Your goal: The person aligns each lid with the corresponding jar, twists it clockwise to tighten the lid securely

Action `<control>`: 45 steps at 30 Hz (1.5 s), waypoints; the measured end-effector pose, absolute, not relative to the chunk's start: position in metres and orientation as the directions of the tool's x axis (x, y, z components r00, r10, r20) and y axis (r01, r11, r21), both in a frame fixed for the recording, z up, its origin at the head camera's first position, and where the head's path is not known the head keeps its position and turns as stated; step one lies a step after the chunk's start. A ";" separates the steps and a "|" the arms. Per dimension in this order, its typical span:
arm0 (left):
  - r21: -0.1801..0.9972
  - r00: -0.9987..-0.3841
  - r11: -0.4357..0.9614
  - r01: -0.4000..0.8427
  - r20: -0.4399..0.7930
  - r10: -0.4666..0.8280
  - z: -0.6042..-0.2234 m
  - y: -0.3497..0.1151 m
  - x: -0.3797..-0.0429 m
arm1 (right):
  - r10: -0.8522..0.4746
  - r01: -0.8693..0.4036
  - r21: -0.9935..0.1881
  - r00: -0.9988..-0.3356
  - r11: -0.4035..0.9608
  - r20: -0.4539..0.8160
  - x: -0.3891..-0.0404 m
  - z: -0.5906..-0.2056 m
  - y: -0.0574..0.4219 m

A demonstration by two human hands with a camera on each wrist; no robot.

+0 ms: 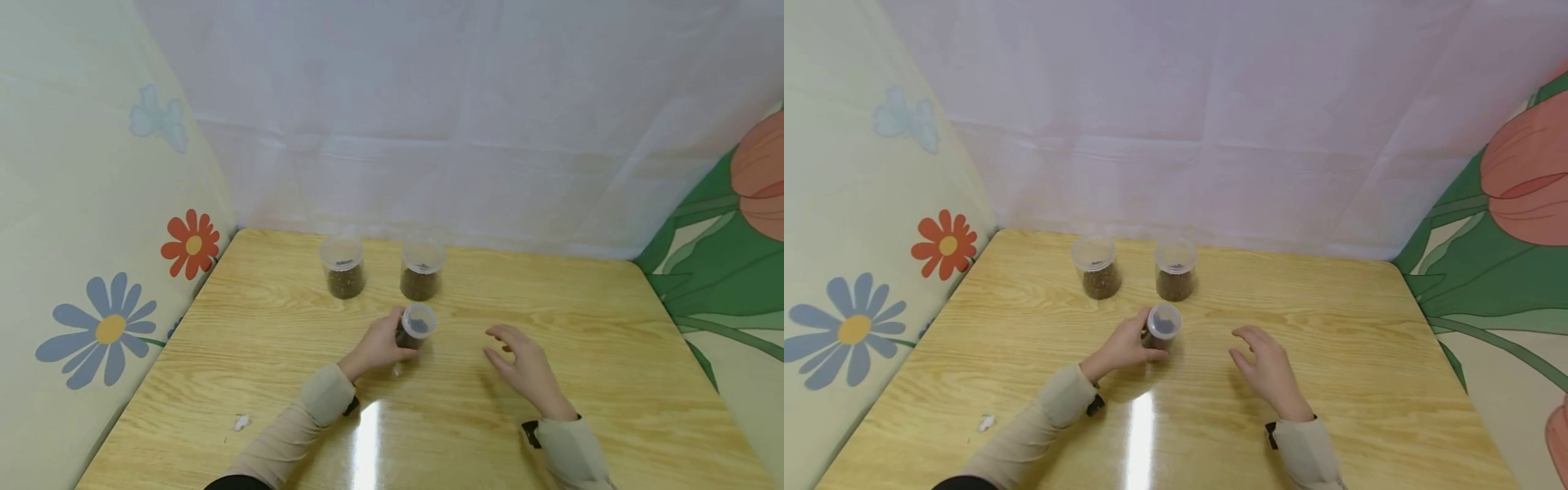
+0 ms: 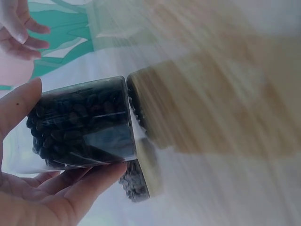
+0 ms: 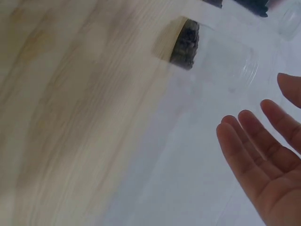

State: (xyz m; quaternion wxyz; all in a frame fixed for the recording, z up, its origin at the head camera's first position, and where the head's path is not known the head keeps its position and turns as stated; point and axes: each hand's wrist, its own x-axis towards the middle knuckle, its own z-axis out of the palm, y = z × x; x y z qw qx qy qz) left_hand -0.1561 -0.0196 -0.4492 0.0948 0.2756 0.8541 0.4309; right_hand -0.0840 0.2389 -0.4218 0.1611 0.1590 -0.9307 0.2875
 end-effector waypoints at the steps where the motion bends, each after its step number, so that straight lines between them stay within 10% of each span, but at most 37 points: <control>1: 0.797 -0.829 0.469 0.380 0.068 0.555 -0.449 -0.018 -0.156 | -0.189 -0.374 -0.487 -0.902 0.789 0.388 -0.082 -0.423 0.242; 45: 0.816 -0.833 0.462 0.348 0.043 0.551 -0.448 0.085 -0.189 | -0.054 -0.234 -0.515 -0.939 0.825 0.340 -0.063 -0.432 0.272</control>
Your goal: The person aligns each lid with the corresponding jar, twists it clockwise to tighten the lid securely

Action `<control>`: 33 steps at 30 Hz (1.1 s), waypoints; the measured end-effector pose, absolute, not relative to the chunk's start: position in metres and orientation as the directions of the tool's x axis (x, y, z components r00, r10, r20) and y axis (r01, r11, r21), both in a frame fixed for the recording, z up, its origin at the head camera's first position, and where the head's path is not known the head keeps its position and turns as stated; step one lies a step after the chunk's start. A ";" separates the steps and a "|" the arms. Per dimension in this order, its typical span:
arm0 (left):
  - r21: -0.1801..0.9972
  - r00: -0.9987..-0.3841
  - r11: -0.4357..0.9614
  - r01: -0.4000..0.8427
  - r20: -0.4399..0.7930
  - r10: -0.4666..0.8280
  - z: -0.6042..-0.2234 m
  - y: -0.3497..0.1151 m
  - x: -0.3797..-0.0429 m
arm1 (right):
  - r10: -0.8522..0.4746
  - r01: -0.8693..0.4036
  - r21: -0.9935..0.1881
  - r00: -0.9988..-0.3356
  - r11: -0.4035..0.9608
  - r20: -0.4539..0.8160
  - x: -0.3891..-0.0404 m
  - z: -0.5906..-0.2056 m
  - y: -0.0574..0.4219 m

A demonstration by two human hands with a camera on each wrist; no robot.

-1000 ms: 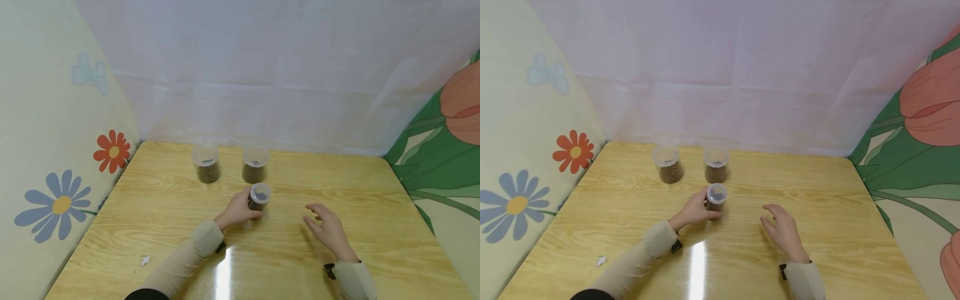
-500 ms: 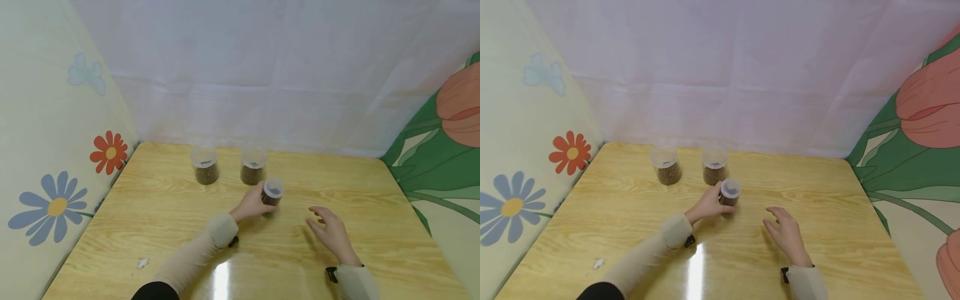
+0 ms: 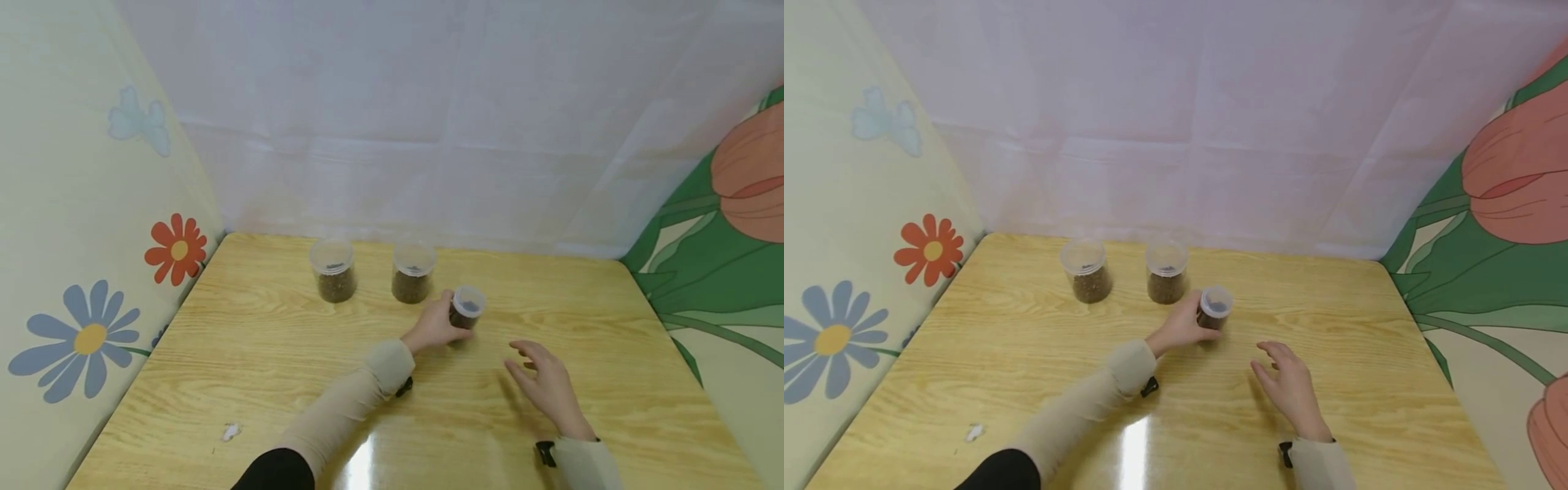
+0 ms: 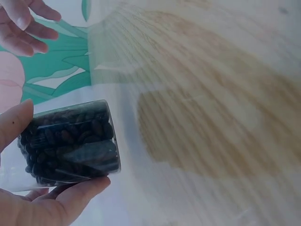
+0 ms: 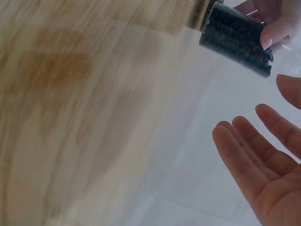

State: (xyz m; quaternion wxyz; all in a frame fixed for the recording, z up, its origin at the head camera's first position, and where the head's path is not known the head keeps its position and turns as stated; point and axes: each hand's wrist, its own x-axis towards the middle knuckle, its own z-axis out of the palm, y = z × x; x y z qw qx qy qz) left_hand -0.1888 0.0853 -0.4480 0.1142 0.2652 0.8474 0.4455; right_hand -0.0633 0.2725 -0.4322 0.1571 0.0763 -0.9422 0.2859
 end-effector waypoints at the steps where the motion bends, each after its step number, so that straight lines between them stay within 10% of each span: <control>1: 0.816 -0.835 0.467 0.342 0.035 0.550 -0.448 0.088 -0.189 | -0.051 -0.231 -0.515 -0.939 0.825 0.340 -0.063 -0.432 0.273; 33: 0.789 -0.903 0.508 0.347 0.134 0.408 -0.455 0.141 -0.237 | 0.026 -0.169 -0.548 -0.943 0.819 0.331 -0.055 -0.434 0.293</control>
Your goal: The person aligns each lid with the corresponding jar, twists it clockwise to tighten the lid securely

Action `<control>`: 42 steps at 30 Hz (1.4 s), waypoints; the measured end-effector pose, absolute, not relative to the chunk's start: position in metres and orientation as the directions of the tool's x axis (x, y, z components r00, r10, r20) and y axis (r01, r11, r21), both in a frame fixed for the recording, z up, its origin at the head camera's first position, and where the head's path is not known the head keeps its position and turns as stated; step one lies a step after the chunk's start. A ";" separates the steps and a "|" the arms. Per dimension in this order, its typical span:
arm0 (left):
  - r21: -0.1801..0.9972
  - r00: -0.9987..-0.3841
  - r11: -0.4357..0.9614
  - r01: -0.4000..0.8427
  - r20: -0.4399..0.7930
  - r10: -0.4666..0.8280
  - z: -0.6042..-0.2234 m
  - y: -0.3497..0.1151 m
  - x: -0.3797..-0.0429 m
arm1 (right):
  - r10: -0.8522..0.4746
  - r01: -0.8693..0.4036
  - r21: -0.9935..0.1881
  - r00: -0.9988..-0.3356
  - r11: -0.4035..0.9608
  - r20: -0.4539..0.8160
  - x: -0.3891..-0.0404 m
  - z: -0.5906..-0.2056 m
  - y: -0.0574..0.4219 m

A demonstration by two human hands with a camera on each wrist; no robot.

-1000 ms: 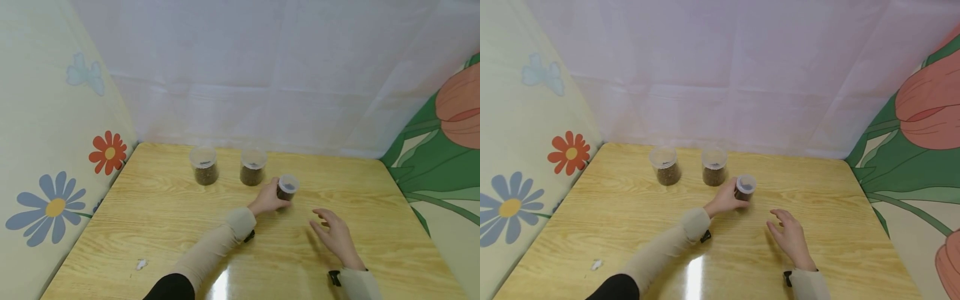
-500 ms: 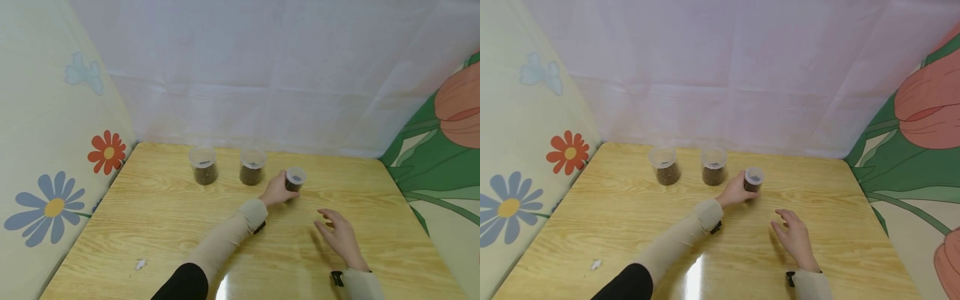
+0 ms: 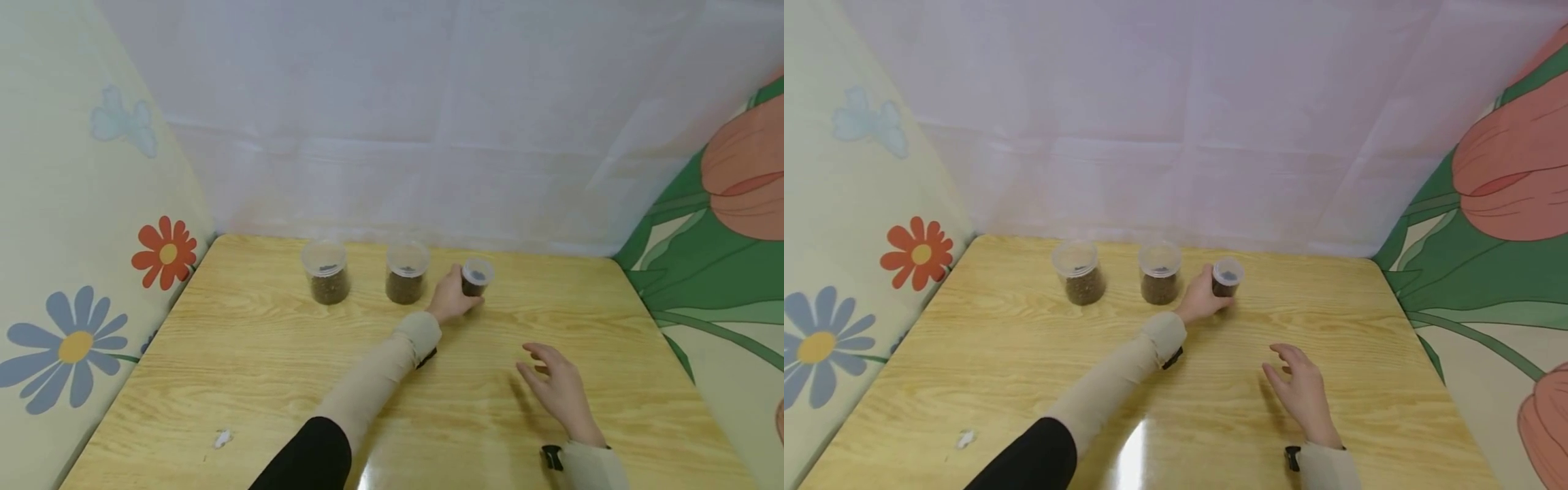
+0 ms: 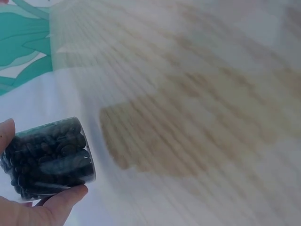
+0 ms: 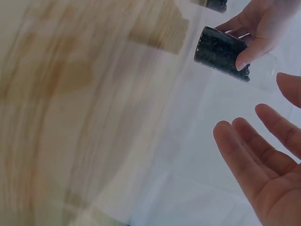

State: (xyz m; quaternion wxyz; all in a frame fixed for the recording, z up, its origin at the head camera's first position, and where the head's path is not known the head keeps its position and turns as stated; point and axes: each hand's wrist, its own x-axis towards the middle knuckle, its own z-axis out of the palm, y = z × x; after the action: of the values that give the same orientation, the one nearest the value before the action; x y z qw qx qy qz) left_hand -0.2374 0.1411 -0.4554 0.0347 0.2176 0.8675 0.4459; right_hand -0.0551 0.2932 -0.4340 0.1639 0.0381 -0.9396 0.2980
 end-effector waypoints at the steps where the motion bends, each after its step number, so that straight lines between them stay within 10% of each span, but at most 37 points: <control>1: 0.788 -0.904 0.508 0.348 0.139 0.404 -0.456 0.142 -0.238 | 0.028 -0.167 -0.549 -0.944 0.819 0.328 -0.054 -0.434 0.294; 42: 0.822 -0.911 0.473 0.318 0.126 0.392 -0.458 0.140 -0.236 | 0.016 -0.163 -0.569 -0.955 0.806 0.295 -0.052 -0.433 0.296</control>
State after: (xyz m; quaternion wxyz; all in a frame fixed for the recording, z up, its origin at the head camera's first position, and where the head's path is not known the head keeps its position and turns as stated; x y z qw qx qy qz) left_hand -0.2360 0.1402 -0.4585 0.0398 0.2070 0.8573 0.4696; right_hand -0.0519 0.2956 -0.4331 0.1442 0.0391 -0.9392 0.3091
